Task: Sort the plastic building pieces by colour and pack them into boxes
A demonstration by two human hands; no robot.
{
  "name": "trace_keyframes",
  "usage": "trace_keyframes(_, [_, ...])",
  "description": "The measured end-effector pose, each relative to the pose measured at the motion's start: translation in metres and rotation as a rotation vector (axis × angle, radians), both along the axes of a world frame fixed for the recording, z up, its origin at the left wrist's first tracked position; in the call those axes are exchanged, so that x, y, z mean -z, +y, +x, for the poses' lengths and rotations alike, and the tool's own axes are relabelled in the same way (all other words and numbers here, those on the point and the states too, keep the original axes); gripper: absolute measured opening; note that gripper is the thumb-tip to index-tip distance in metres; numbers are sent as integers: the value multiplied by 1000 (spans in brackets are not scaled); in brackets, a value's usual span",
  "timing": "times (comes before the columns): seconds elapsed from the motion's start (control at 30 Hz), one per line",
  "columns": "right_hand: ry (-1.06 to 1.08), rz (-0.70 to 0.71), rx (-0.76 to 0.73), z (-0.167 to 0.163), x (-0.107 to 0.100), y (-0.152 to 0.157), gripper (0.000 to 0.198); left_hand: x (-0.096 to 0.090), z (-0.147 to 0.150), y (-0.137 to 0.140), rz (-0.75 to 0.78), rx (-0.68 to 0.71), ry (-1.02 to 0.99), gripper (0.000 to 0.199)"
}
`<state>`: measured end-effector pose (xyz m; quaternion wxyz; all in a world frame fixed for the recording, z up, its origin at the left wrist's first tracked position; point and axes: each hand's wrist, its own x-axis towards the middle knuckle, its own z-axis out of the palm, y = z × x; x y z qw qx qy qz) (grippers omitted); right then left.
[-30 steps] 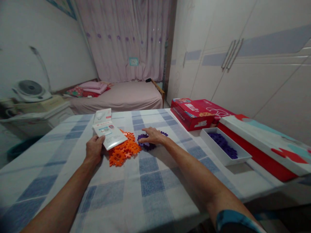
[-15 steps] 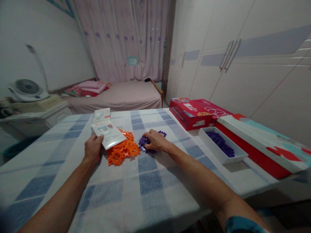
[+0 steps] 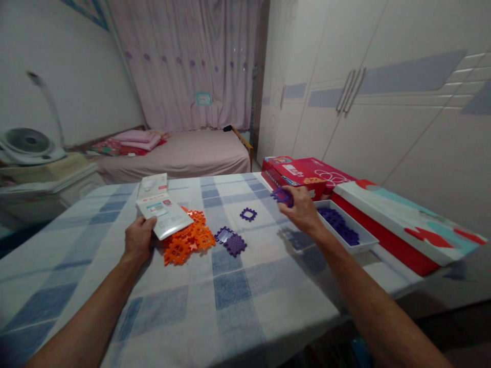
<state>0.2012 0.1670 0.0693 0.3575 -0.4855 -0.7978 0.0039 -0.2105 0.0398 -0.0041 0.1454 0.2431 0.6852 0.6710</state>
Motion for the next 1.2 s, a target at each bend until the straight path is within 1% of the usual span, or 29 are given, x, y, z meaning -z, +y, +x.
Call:
trace_keyframes(0.1, [-85,53,227,66,-9,10,51,0,0,0,-8,-20,5,30])
trace_keyframes(0.17, [-151,8,325,100,-9,12,51,1,-1,0,-20,-26,27,29])
trace_keyframes(0.23, [-222,-82,418,119,-6,11,52,1,-1,0,-20,-22,39,29])
trace_keyframes(0.27, [-252,-97,469,123,-5,10,54,1,-1,0,-14,-19,38,29])
trace_keyframes(0.3, [-271,-78,509,122,-5,8,56,1,-1,0,-9,-17,34,29])
trace_keyframes(0.33, [-274,-29,521,117,-4,6,56,1,-1,1,-5,-15,29,29])
trace_keyframes(0.37, [-257,34,494,108,-4,4,53,2,-1,1,-1,-12,22,30])
trace_keyframes(0.4, [-226,80,420,95,-3,2,49,2,-1,1,4,-7,13,30])
trace_keyframes(0.43, [-192,86,305,79,-2,1,43,3,-2,1,8,-1,6,31])
trace_keyframes(0.47, [-155,56,179,61,0,1,38,4,-3,2,12,2,0,31])
trace_keyframes(0.5, [-136,-22,58,40,3,0,35,5,-4,2,13,3,-2,32])
trace_keyframes(0.53, [-141,-106,-26,19,7,0,35,7,-5,2,10,1,0,32])
trace_keyframes(0.6, [-184,-227,-96,-23,18,0,38,8,-6,3,4,-5,8,32])
trace_keyframes(0.63, [-230,-260,-117,-42,24,0,40,9,-7,3,1,-7,12,32])
trace_keyframes(0.73, [-357,-324,-106,-81,39,0,47,7,-7,2,-3,1,24,31])
trace_keyframes(0.83, [-401,-306,-87,-95,44,2,44,5,-5,1,-7,3,35,32])
trace_keyframes(0.9, [-383,-299,-85,-96,41,2,42,3,-2,1,3,-5,24,32])
trace_keyframes(0.97, [-330,-323,-105,-95,35,-4,46,2,-1,1,17,-7,4,31])
trace_keyframes(1.07, [-270,-352,-219,-98,26,-28,46,2,1,2,39,10,-8,31])
trace_keyframes(1.13, [-305,-365,-292,-105,22,-51,41,2,1,2,42,13,0,31])
trace_keyframes(1.2, [-376,-353,-303,-112,24,-71,40,2,1,2,41,8,5,32])
